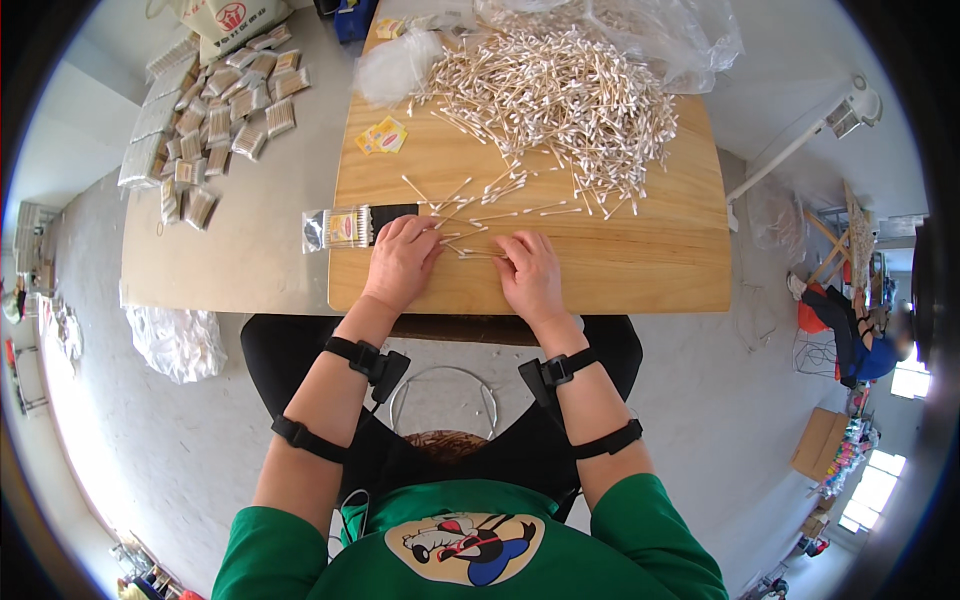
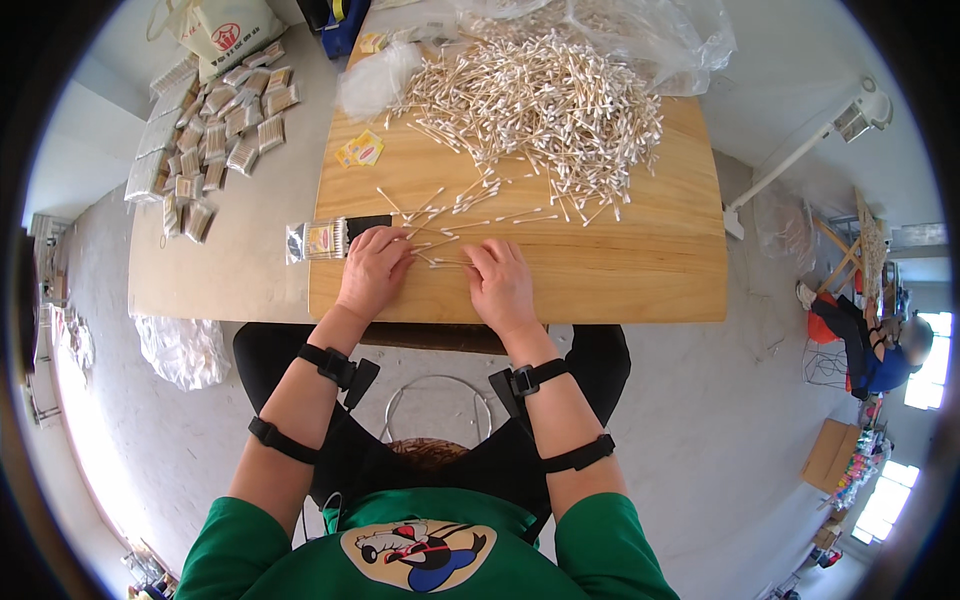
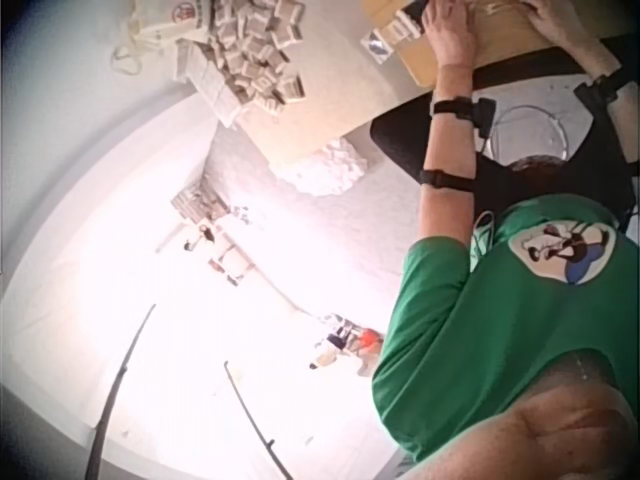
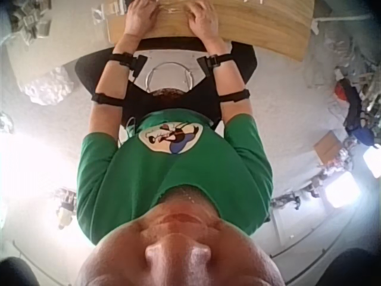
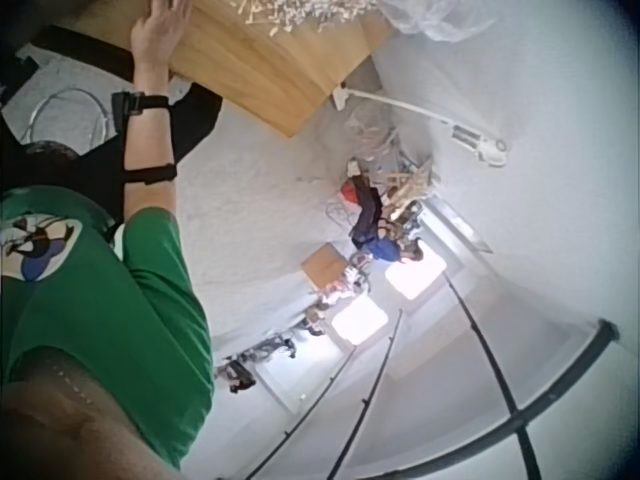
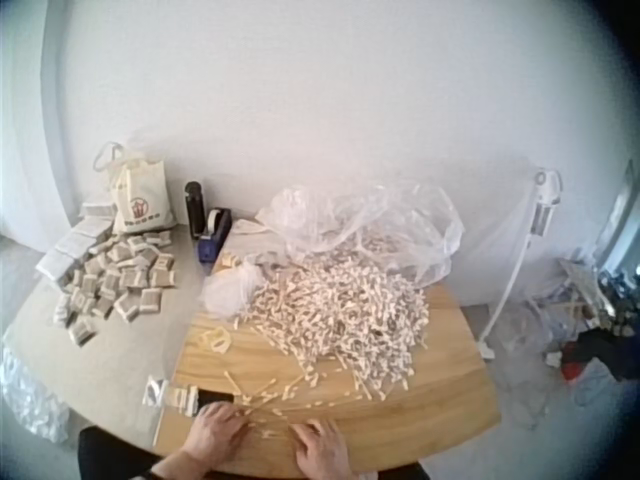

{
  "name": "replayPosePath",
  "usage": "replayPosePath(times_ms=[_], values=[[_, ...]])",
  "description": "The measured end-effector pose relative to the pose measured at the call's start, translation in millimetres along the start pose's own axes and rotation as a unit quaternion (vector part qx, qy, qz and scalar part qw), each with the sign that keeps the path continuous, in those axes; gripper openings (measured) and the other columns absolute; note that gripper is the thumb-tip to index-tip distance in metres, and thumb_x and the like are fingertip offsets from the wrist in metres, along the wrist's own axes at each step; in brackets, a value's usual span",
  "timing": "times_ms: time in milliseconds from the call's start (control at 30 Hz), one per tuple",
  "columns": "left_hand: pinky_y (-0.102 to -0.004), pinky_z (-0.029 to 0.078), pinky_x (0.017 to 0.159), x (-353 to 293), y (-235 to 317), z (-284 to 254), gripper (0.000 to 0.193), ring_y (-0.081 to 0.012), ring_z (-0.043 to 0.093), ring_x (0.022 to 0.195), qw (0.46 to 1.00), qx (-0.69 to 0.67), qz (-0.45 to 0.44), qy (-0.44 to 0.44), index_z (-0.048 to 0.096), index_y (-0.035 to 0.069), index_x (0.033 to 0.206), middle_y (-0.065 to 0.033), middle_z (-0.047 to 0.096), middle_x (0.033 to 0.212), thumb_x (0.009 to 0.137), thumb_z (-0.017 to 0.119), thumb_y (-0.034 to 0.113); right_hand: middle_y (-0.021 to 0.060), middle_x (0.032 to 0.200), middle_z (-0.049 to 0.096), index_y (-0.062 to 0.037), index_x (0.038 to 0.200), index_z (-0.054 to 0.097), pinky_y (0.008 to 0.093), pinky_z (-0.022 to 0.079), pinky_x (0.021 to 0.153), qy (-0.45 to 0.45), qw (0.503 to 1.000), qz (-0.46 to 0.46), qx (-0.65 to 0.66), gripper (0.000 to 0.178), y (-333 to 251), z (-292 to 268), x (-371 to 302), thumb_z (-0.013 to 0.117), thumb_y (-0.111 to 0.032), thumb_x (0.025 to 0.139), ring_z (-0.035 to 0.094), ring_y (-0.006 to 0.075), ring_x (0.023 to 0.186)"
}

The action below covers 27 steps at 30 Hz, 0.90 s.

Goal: Sorting cotton swabs on a wooden table and placing them into small plastic bags with labels.

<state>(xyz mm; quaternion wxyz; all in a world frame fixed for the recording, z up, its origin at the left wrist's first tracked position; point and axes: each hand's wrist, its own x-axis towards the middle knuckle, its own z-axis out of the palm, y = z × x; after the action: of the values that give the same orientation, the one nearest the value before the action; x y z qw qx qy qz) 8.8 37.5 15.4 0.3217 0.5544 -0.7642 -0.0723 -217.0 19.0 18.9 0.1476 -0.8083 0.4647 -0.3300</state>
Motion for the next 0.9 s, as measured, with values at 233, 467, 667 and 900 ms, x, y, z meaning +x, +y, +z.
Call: replayPosePath(times_ms=[233, 467, 667, 900], values=[[-0.0411, 0.048, 0.088, 1, -6, -3, 0.016, -0.0275, 0.060, 0.101, 1.000, 0.009, -0.011, -0.001, 0.068, 0.008, 0.093, -0.0054, 0.064, 0.102, 0.079, 0.075, 0.013, 0.0058, 0.094, 0.058, -0.0137, 0.100, 0.073, 0.0390, 0.052, 0.075, -0.047, 0.999, -0.007, -0.021, 0.028, -13, -2, 17, 0.073, -0.002, 0.075, 0.061, 0.0270, 0.088], [-0.0421, 0.048, 0.084, -2, -6, -5, 0.012, -0.0287, 0.059, 0.095, 0.999, 0.004, -0.035, -0.012, 0.065, 0.007, 0.085, -0.0062, 0.062, 0.094, 0.079, 0.074, 0.013, 0.0062, 0.087, 0.059, -0.0095, 0.083, 0.069, 0.0396, 0.051, 0.071, -0.004, 0.999, 0.006, 0.049, 0.013, 8, 2, 4, 0.075, -0.001, 0.074, 0.060, 0.0283, 0.084], [-0.0416, 0.047, 0.086, -2, -12, -13, 0.008, -0.0284, 0.059, 0.094, 0.997, 0.020, -0.054, -0.046, 0.066, 0.008, 0.085, -0.0056, 0.061, 0.089, 0.081, 0.072, 0.013, 0.0068, 0.082, 0.060, -0.0075, 0.080, 0.070, 0.0396, 0.050, 0.068, 0.010, 0.999, -0.005, 0.038, 0.011, 11, 1, -3, 0.077, -0.002, 0.074, 0.061, 0.0285, 0.081], [-0.0436, 0.050, 0.077, 10, 5, 0, 0.010, -0.0332, 0.062, 0.087, 0.993, -0.049, -0.056, -0.097, 0.068, 0.004, 0.083, -0.0107, 0.065, 0.085, 0.081, 0.073, 0.013, 0.0067, 0.082, 0.060, -0.0072, 0.079, 0.067, 0.0419, 0.050, 0.070, -0.016, 0.998, 0.003, 0.054, 0.011, -5, 8, -9, 0.075, -0.001, 0.074, 0.061, 0.0311, 0.083]])
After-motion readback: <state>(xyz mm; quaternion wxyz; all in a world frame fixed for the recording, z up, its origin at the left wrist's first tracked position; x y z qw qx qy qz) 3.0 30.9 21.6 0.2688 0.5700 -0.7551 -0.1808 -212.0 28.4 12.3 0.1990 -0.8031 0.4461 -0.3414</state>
